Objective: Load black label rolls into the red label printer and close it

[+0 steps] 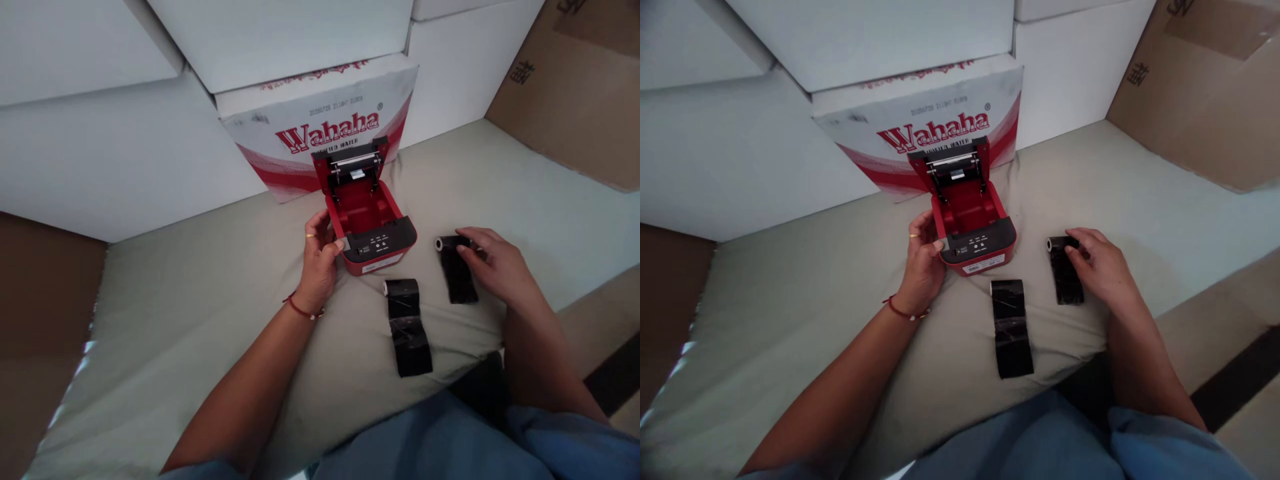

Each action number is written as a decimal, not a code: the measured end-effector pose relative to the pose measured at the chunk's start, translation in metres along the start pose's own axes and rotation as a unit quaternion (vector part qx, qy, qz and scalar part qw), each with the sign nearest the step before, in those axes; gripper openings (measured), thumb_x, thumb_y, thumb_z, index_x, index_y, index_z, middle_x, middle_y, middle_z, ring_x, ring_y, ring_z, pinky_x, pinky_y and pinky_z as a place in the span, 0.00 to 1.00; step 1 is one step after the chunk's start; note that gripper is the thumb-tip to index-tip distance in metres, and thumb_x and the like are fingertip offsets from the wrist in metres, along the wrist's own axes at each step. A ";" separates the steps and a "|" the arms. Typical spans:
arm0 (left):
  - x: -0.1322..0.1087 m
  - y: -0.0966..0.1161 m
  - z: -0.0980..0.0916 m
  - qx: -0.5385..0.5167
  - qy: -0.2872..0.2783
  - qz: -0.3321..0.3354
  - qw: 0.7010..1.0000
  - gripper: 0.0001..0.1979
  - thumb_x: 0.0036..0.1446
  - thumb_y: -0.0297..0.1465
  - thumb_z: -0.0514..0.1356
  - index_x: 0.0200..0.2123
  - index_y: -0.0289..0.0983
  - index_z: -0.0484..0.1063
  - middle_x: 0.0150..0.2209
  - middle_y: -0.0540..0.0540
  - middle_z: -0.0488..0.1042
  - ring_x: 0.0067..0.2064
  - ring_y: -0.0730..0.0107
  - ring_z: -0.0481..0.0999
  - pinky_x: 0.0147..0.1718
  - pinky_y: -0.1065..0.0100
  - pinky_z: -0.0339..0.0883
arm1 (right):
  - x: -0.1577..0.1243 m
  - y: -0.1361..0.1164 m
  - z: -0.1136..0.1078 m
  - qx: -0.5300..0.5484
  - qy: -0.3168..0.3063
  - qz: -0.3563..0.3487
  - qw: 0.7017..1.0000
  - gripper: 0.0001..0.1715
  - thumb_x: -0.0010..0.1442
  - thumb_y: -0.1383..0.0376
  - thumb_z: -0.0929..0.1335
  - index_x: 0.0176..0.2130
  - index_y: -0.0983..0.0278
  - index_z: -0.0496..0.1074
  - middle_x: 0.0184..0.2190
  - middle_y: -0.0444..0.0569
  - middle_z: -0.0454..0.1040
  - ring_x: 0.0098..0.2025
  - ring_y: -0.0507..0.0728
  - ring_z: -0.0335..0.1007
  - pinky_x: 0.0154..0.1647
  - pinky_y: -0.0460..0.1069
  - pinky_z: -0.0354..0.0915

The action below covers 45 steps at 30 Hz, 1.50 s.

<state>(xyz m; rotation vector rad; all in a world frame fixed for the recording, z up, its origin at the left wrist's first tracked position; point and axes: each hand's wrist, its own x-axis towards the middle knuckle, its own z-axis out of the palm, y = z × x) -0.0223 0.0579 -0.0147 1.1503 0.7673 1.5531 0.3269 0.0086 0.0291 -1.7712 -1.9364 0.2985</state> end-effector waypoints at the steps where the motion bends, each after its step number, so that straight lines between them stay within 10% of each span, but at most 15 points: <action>1: 0.000 0.001 0.001 -0.003 0.003 -0.002 1.000 0.35 0.55 0.50 0.76 0.61 0.51 0.70 0.67 0.46 0.71 0.68 0.55 0.73 0.67 0.54 0.70 | 0.001 0.002 0.000 -0.003 -0.012 0.005 1.000 0.28 0.69 0.53 0.66 0.61 0.63 0.79 0.51 0.60 0.82 0.40 0.64 0.80 0.44 0.62 0.77; 5: 0.000 0.003 0.002 -0.013 0.014 -0.005 1.000 0.34 0.53 0.49 0.77 0.60 0.50 0.72 0.65 0.47 0.73 0.66 0.56 0.74 0.65 0.55 0.72 | 0.006 0.001 -0.013 -0.008 -0.074 -0.002 0.997 0.30 0.67 0.49 0.67 0.58 0.64 0.81 0.46 0.60 0.83 0.36 0.65 0.79 0.42 0.63 0.76; 14: 0.000 -0.002 -0.002 0.010 0.006 0.001 1.000 0.35 0.54 0.50 0.75 0.61 0.51 0.70 0.67 0.46 0.70 0.69 0.54 0.72 0.68 0.52 0.69 | 0.038 -0.071 -0.116 0.178 -0.221 -0.130 0.950 0.17 0.67 0.46 0.75 0.52 0.45 0.84 0.46 0.48 0.82 0.42 0.60 0.79 0.35 0.54 0.72; 22: -0.001 -0.010 -0.005 0.068 0.017 0.038 0.997 0.35 0.58 0.51 0.72 0.65 0.56 0.66 0.69 0.48 0.67 0.72 0.55 0.67 0.73 0.50 0.64 | 0.131 -0.134 -0.017 0.131 -0.248 -0.134 0.950 0.22 0.64 0.57 0.75 0.56 0.59 0.83 0.29 0.41 0.77 0.31 0.55 0.70 0.35 0.51 0.63; 28: -0.013 0.009 0.002 0.219 -0.002 0.137 0.966 0.29 0.72 0.49 0.59 0.72 0.55 0.61 0.75 0.44 0.58 0.78 0.50 0.58 0.75 0.43 0.60 | 0.144 -0.163 0.006 -0.065 -0.243 -0.147 0.957 0.21 0.65 0.65 0.75 0.57 0.59 0.84 0.41 0.46 0.86 0.41 0.59 0.79 0.44 0.52 0.67; 33: -0.022 0.028 0.010 0.380 -0.073 0.296 0.873 0.24 0.75 0.46 0.55 0.69 0.52 0.68 0.74 0.43 0.58 0.80 0.47 0.53 0.79 0.34 0.46 | 0.142 -0.168 0.011 -0.147 -0.205 -0.151 0.956 0.24 0.67 0.62 0.73 0.61 0.56 0.82 0.50 0.52 0.87 0.49 0.65 0.81 0.46 0.54 0.67; 37: -0.024 0.031 0.014 0.426 -0.079 0.308 0.847 0.17 0.74 0.37 0.57 0.62 0.50 0.76 0.73 0.44 0.59 0.80 0.47 0.53 0.77 0.34 0.50 | 0.130 -0.167 0.004 -0.053 -0.168 -0.167 0.970 0.21 0.66 0.61 0.73 0.57 0.56 0.83 0.38 0.46 0.86 0.39 0.61 0.79 0.42 0.53 0.67; 42: -0.027 0.030 0.015 0.451 -0.080 0.336 0.823 0.15 0.73 0.32 0.58 0.58 0.47 0.78 0.71 0.43 0.61 0.79 0.46 0.54 0.76 0.33 0.53 | 0.134 -0.159 -0.016 0.136 0.124 -0.173 0.968 0.15 0.75 0.57 0.66 0.46 0.59 0.82 0.37 0.47 0.82 0.38 0.57 0.76 0.43 0.52 0.70; 45: -0.027 0.029 0.016 0.452 -0.068 0.343 0.821 0.15 0.73 0.31 0.59 0.57 0.48 0.79 0.70 0.43 0.63 0.78 0.45 0.55 0.75 0.33 0.54 | 0.154 -0.153 -0.012 0.146 0.170 -0.178 0.958 0.20 0.76 0.49 0.66 0.56 0.55 0.80 0.52 0.51 0.81 0.50 0.59 0.78 0.51 0.52 0.72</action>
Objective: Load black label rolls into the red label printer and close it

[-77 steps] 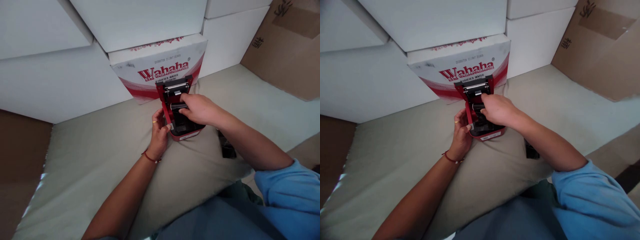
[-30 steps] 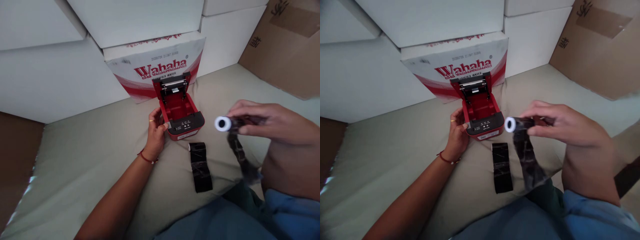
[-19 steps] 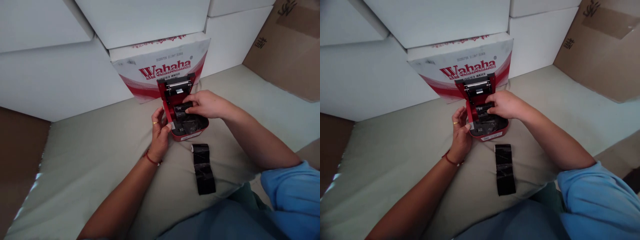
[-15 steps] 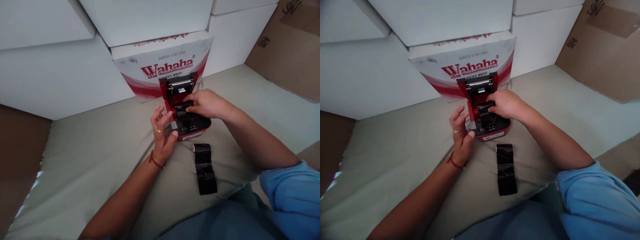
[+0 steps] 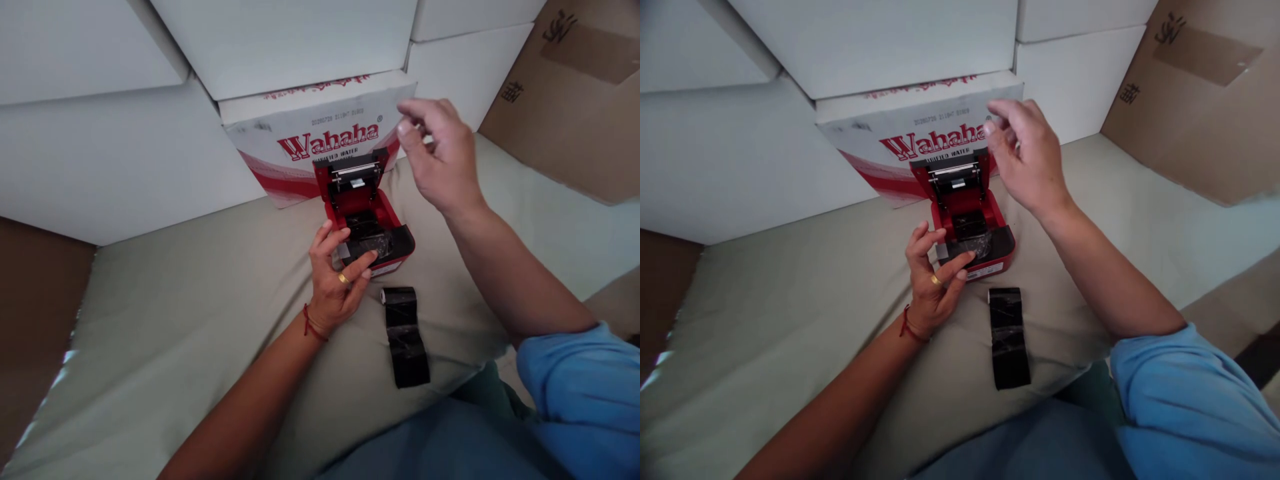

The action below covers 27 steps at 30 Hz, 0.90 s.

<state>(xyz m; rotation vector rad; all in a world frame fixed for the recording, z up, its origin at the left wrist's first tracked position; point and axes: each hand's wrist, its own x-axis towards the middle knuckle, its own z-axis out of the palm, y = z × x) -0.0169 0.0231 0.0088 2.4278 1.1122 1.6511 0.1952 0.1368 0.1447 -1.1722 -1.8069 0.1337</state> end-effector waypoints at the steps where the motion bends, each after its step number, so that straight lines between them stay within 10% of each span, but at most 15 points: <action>1: 0.000 0.000 0.001 -0.001 0.005 0.003 1.000 0.15 0.72 0.31 0.60 0.57 0.48 0.78 0.69 0.43 0.63 0.78 0.45 0.56 0.75 0.32 0.54 | 0.004 0.004 0.005 0.004 -0.027 0.002 1.000 0.23 0.76 0.46 0.66 0.57 0.55 0.79 0.55 0.51 0.81 0.54 0.60 0.78 0.53 0.53 0.73; 12: -0.003 -0.001 0.000 0.005 0.016 0.002 1.000 0.17 0.68 0.33 0.65 0.58 0.55 0.79 0.69 0.45 0.64 0.77 0.43 0.56 0.75 0.32 0.53 | -0.060 -0.001 -0.011 0.083 -0.152 0.009 0.985 0.30 0.78 0.43 0.62 0.47 0.57 0.85 0.53 0.51 0.87 0.59 0.61 0.82 0.66 0.59 0.71; 21: -0.003 -0.002 0.000 -0.019 0.000 0.006 1.000 0.19 0.70 0.32 0.62 0.62 0.53 0.75 0.72 0.46 0.65 0.79 0.50 0.58 0.78 0.40 0.49 | -0.110 -0.010 -0.009 -0.034 -0.203 -0.027 0.978 0.31 0.71 0.54 0.68 0.67 0.64 0.74 0.72 0.61 0.72 0.77 0.69 0.63 0.77 0.72 0.60; 27: 0.003 0.001 -0.007 -0.071 0.017 -0.112 0.991 0.24 0.76 0.41 0.54 0.72 0.49 0.63 0.70 0.43 0.75 0.75 0.56 0.69 0.81 0.42 0.37 | -0.114 -0.016 -0.007 -0.089 -0.208 -0.048 0.973 0.34 0.67 0.62 0.65 0.69 0.66 0.71 0.74 0.61 0.68 0.78 0.69 0.61 0.78 0.72 0.56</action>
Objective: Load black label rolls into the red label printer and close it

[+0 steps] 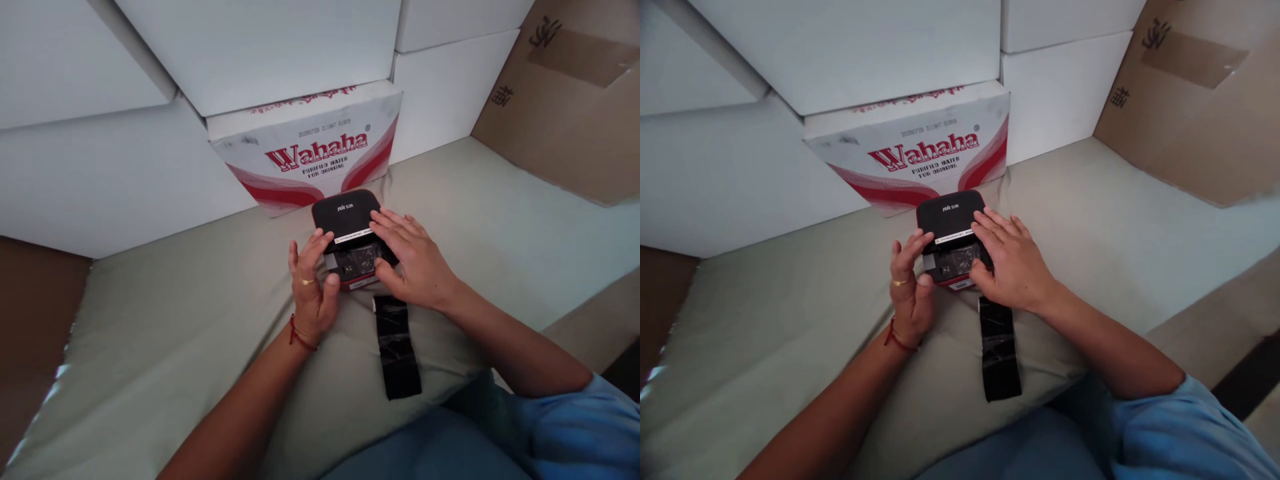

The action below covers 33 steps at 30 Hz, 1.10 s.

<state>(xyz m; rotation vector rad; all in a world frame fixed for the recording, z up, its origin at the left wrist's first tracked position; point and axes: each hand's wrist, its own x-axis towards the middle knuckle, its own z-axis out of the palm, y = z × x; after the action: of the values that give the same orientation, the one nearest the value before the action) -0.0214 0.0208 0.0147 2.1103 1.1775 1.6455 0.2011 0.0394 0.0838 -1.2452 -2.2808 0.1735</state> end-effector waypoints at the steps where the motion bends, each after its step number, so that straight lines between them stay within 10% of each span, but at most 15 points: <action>1: 0.002 0.002 -0.002 0.000 0.002 -0.019 1.000 0.24 0.77 0.40 0.52 0.73 0.48 0.63 0.68 0.43 0.77 0.73 0.58 0.72 0.81 0.43 0.35 | 0.000 -0.002 0.000 -0.013 0.002 -0.002 1.000 0.33 0.67 0.62 0.64 0.68 0.67 0.72 0.73 0.62 0.69 0.78 0.69 0.61 0.79 0.72 0.54; 7: 0.005 0.003 -0.002 -0.059 0.014 -0.101 0.993 0.20 0.76 0.36 0.56 0.68 0.49 0.69 0.60 0.46 0.82 0.63 0.61 0.81 0.79 0.46 0.47 | 0.000 -0.002 0.003 -0.032 0.007 -0.013 0.999 0.32 0.68 0.61 0.64 0.67 0.67 0.73 0.72 0.62 0.71 0.76 0.68 0.64 0.80 0.70 0.50; 13: 0.007 -0.018 0.006 -0.244 0.089 -0.182 0.948 0.26 0.63 0.38 0.68 0.63 0.56 0.69 0.65 0.51 0.73 0.73 0.60 0.68 0.77 0.52 0.55 | -0.011 0.007 0.023 0.010 0.094 -0.043 0.995 0.30 0.69 0.60 0.64 0.66 0.61 0.76 0.71 0.57 0.74 0.75 0.67 0.64 0.78 0.69 0.56; 22: 0.007 -0.032 0.009 -0.308 0.024 -0.262 0.914 0.38 0.62 0.44 0.68 0.71 0.64 0.56 0.76 0.51 0.61 0.77 0.58 0.62 0.73 0.51 0.65 | -0.021 0.011 0.030 0.040 0.100 -0.097 0.989 0.16 0.67 0.56 0.68 0.48 0.48 0.85 0.44 0.47 0.86 0.55 0.67 0.75 0.58 0.68 0.70; 28: 0.003 -0.036 0.016 -0.322 0.005 -0.254 0.912 0.36 0.62 0.49 0.68 0.69 0.59 0.58 0.76 0.48 0.60 0.76 0.57 0.63 0.72 0.52 0.66 | -0.001 0.005 0.003 0.103 0.086 -0.138 0.981 0.18 0.72 0.55 0.66 0.38 0.55 0.84 0.37 0.48 0.86 0.43 0.63 0.77 0.52 0.63 0.73; 33: 0.002 -0.038 0.022 -0.342 0.036 -0.243 0.907 0.30 0.61 0.46 0.68 0.64 0.54 0.65 0.70 0.47 0.68 0.72 0.59 0.68 0.72 0.53 0.64 | 0.050 0.001 -0.031 0.074 -0.034 0.016 0.997 0.23 0.77 0.57 0.63 0.37 0.60 0.82 0.39 0.51 0.85 0.40 0.59 0.79 0.46 0.56 0.71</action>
<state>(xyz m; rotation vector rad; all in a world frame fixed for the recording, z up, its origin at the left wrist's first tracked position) -0.0186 0.0532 -0.0150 1.2181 0.8603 1.5807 0.1958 0.0760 0.1292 -1.2156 -2.2604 0.3947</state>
